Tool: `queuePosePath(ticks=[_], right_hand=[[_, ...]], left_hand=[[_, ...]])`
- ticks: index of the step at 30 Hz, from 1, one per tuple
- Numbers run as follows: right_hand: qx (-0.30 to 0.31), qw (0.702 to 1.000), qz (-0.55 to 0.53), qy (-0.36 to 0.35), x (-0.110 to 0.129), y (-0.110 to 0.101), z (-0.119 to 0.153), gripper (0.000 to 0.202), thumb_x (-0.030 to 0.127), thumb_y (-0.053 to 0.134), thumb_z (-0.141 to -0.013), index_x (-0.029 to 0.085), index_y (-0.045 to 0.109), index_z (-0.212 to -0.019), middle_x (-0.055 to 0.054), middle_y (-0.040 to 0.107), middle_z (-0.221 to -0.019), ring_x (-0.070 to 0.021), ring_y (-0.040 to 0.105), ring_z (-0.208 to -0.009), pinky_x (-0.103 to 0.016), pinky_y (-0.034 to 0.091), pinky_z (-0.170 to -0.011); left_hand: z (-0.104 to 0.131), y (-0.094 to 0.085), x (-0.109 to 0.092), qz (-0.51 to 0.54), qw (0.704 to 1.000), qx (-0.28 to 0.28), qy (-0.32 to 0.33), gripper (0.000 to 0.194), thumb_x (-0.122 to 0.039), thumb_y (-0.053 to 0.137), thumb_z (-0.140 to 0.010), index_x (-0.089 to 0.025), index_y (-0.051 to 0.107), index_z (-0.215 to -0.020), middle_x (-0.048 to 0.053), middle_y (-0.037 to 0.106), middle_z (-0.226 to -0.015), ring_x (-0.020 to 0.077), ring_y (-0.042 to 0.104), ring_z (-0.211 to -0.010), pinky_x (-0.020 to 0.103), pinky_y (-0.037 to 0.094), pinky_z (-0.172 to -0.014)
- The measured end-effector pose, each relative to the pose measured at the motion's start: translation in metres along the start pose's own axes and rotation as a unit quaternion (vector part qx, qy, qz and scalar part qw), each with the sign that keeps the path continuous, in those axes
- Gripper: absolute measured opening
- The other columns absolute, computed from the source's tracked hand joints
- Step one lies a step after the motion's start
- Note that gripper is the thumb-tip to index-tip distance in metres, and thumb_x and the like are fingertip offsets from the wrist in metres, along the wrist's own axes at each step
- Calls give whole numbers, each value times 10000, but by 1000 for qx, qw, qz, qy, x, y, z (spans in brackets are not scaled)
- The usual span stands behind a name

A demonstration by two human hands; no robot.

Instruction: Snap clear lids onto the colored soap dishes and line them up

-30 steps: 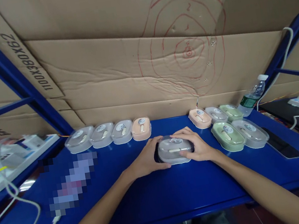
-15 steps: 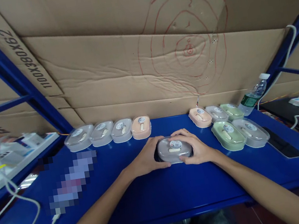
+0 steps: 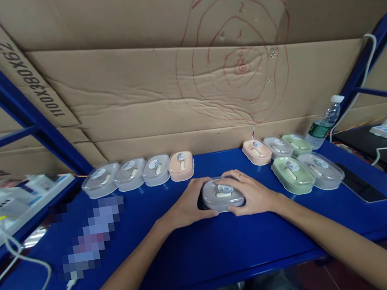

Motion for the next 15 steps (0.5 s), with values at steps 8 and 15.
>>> queuePosePath(ticks=[8,15], right_hand=[[-24,975,213,64,21,-17,29,662,586,727,-942,196,596,-1460,-235,641,-1333,-441,553,-1230,-663,478,-1026],[-138,931,313,129,16,-51,71,526,564,687,-979,222,635,-1375,-215,666,-1364,-524,444,-1416,-830,215,-1213]], left_hand=[[2,3,-6,10,999,27,-17,1129,-557,937,-759,-301,329,-1675,162,492,-1603,400,450,-1510,645,363,-1261],[0,3,-4,-5,999,28,-30,1045,-603,886,-815,-309,342,-1656,143,532,-1562,367,497,-1469,602,403,-1239]])
Point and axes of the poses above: each hand's wrist, its own z-axis away from the middle knuckle, its own y-axis out of the palm, x = y × z, the point moved 10 cm from there along -z, towards the middle knuckle
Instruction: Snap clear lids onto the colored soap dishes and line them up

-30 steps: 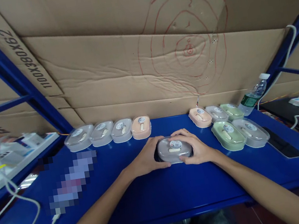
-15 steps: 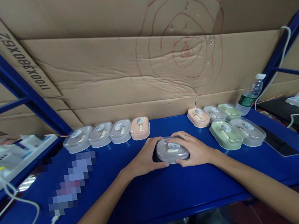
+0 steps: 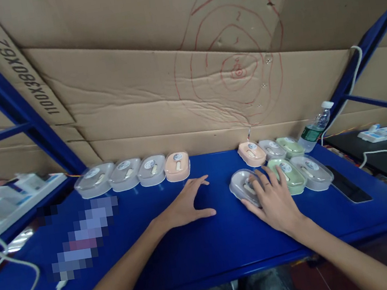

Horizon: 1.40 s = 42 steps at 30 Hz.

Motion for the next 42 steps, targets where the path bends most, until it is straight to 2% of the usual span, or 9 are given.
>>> queuePosePath(ticks=[3,10,13,16,21,25,31,36,42], right_hand=[[-16,999,22,18,-18,1,2,545,510,682,-977,179,620,-1406,-233,655,-1379,-547,446,-1418,-853,174,-1218],[-33,997,46,51,-35,3,3,574,469,650,-992,186,577,-1486,-208,691,-1250,-510,529,-1286,-840,242,-1186],[-18,996,53,69,-39,6,2,562,485,635,-1000,173,598,-1466,-223,682,-1241,-492,540,-1230,-816,279,-1158],[-1,994,67,83,-44,11,0,540,487,599,-1019,157,617,-1446,-245,664,-1263,-483,529,-1205,-791,309,-1117],[-6,993,81,88,-48,15,-4,560,543,588,-1015,155,633,-1417,-230,653,-1198,-462,524,-1153,-720,374,-1032],[-6,991,108,81,-45,16,-5,565,543,542,-1031,139,621,-1418,-226,642,-1153,-446,521,-1111,-677,398,-976],[8,988,124,96,-44,17,-5,548,515,545,-1021,97,653,-1358,-226,629,-1076,-434,533,-1044,-630,416,-905],[18,986,127,106,-43,18,-5,527,503,535,-1021,85,681,-1307,-227,625,-1060,-427,538,-1016,-598,414,-867],[20,985,139,102,-44,17,-4,634,565,537,-1012,44,664,-1351,-264,621,-1109,-455,525,-1044,-628,416,-885]], left_hand=[[-1,-5,3,-23,999,-28,2,903,-610,816,-885,-313,392,-1624,125,569,-1526,356,549,-1425,576,439,-1214],[2,-42,-8,-136,968,-196,80,390,-455,618,-1044,-252,598,-1377,90,687,-1235,307,628,-1238,546,481,-1162],[4,-56,-9,-198,946,-244,75,319,-434,589,-1053,-244,628,-1307,106,676,-1217,334,589,-1244,555,487,-1146],[5,-65,-4,-256,927,-271,43,383,-435,619,-1025,-216,620,-1339,157,639,-1305,407,491,-1355,614,448,-1175],[3,-68,12,-313,909,-274,16,630,-413,673,-971,-188,483,-1527,208,516,-1555,482,336,-1515,710,334,-1239],[0,-62,22,-331,910,-249,20,680,-414,659,-969,-158,437,-1558,212,492,-1598,473,328,-1545,722,257,-1276],[2,-63,19,-306,918,-254,7,622,-413,662,-954,-188,494,-1509,196,535,-1538,484,380,-1489,682,351,-1236],[2,-60,9,-292,923,-251,9,532,-378,661,-955,-178,537,-1432,210,557,-1440,468,434,-1412,677,365,-1220],[4,-58,0,-321,910,-262,2,357,-349,670,-962,-197,584,-1273,190,554,-1292,429,511,-1245,627,508,-1079]])
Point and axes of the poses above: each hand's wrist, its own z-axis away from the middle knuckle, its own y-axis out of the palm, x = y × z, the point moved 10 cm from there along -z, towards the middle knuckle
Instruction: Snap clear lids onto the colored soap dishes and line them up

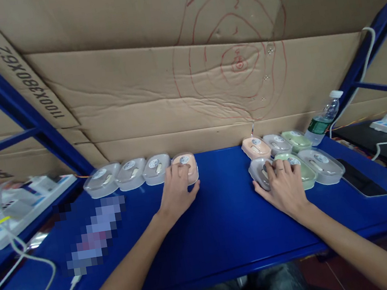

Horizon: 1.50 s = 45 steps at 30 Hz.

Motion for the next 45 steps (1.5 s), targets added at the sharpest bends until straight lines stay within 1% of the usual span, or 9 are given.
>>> queuePosePath(ticks=[4,9,15,20,23,25,30,36,45], right_hand=[[-55,998,-32,-25,14,-21,0,685,567,550,-1016,82,575,-1499,-267,617,-1214,-456,527,-1097,-652,430,-923],[-51,977,-164,-125,72,-36,-18,580,421,589,-1020,94,564,-1499,-276,562,-1412,-455,543,-1249,-639,492,-998],[57,932,-317,-167,117,13,-48,911,481,776,-907,154,362,-1649,-269,306,-1709,-467,348,-1569,-663,421,-1215],[113,898,-390,-170,116,45,-50,1090,534,844,-852,223,236,-1700,-232,183,-1788,-435,209,-1657,-668,345,-1277],[101,890,-411,-170,112,36,-48,882,531,835,-858,187,421,-1557,-248,344,-1717,-424,339,-1610,-632,401,-1256],[100,891,-415,-153,108,29,-47,734,529,833,-855,186,497,-1410,-251,481,-1594,-431,508,-1486,-619,503,-1161],[99,887,-433,-128,102,21,-48,645,487,875,-795,244,486,-1248,-139,560,-1295,-358,653,-1191,-546,602,-982],[100,875,-442,-172,107,26,-47,824,499,921,-758,236,469,-1395,-145,569,-1349,-370,553,-1308,-562,516,-1107],[119,854,-487,-141,103,39,-45,910,509,931,-748,244,444,-1469,-150,599,-1398,-359,602,-1317,-548,505,-1124]], left_hand=[[-1,0,-3,-23,1000,-3,17,267,-345,686,-962,-185,591,-1153,192,560,-1228,403,537,-1129,594,541,-999],[0,2,-7,-7,999,-2,46,163,-211,647,-951,-196,571,-1094,150,583,-1147,373,538,-1073,565,539,-954],[4,-3,-32,92,986,46,133,452,-81,624,-890,-191,520,-1315,135,575,-1277,348,515,-1215,531,509,-1059],[7,-9,-43,169,971,93,141,394,-156,688,-881,-234,579,-1252,96,581,-1281,319,521,-1205,505,512,-1052],[6,-8,-42,211,966,100,115,298,-277,749,-900,-240,604,-1158,77,595,-1206,308,537,-1171,502,513,-1039],[6,-5,-39,234,963,99,92,395,-337,810,-869,-244,595,-1187,79,586,-1236,313,535,-1203,517,501,-1068],[8,9,-35,301,941,139,67,640,-452,878,-847,-269,525,-1348,97,538,-1422,319,528,-1347,531,445,-1175],[12,19,-32,338,922,181,43,718,-486,889,-828,-273,492,-1388,95,596,-1428,322,616,-1290,495,512,-1099],[15,29,-26,312,930,193,22,977,-572,905,-784,-274,394,-1561,149,500,-1601,388,493,-1488,584,401,-1247]])
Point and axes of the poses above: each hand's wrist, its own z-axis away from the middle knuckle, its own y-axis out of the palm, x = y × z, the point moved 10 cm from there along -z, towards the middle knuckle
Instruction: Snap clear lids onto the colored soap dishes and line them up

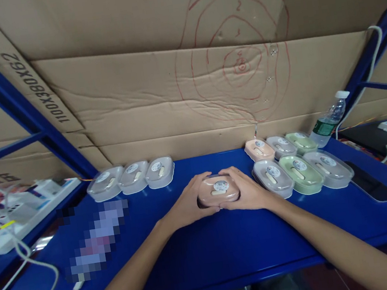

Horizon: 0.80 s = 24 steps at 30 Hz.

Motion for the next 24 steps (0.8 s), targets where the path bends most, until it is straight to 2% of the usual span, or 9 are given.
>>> queuePosePath(ticks=[7,12,16,24], right_hand=[[3,999,-37,21,-8,4,2,958,508,941,-721,241,441,-1493,-160,617,-1433,-357,645,-1325,-531,522,-1122],[6,999,-28,-16,-3,5,1,1008,550,909,-780,276,406,-1609,-167,553,-1546,-387,541,-1451,-600,443,-1206],[1,997,-56,-49,2,4,0,924,536,912,-799,290,494,-1585,-145,586,-1453,-343,597,-1369,-545,492,-1171],[16,997,-76,-19,-4,7,-2,903,545,911,-813,267,522,-1578,-142,583,-1435,-323,597,-1347,-531,489,-1177]], left_hand=[[0,0,9,-11,1000,-7,-13,1080,-579,936,-741,-277,359,-1603,165,495,-1609,402,497,-1483,606,420,-1228],[-1,2,11,-4,1000,-13,-14,1127,-580,942,-735,-270,328,-1628,188,495,-1609,422,494,-1488,643,415,-1221],[0,2,11,2,1000,-16,-14,1148,-572,950,-733,-279,317,-1645,191,486,-1626,427,484,-1502,650,412,-1225],[0,2,10,8,1000,-2,-24,1177,-558,956,-734,-278,289,-1663,184,500,-1612,411,490,-1498,623,412,-1229]])
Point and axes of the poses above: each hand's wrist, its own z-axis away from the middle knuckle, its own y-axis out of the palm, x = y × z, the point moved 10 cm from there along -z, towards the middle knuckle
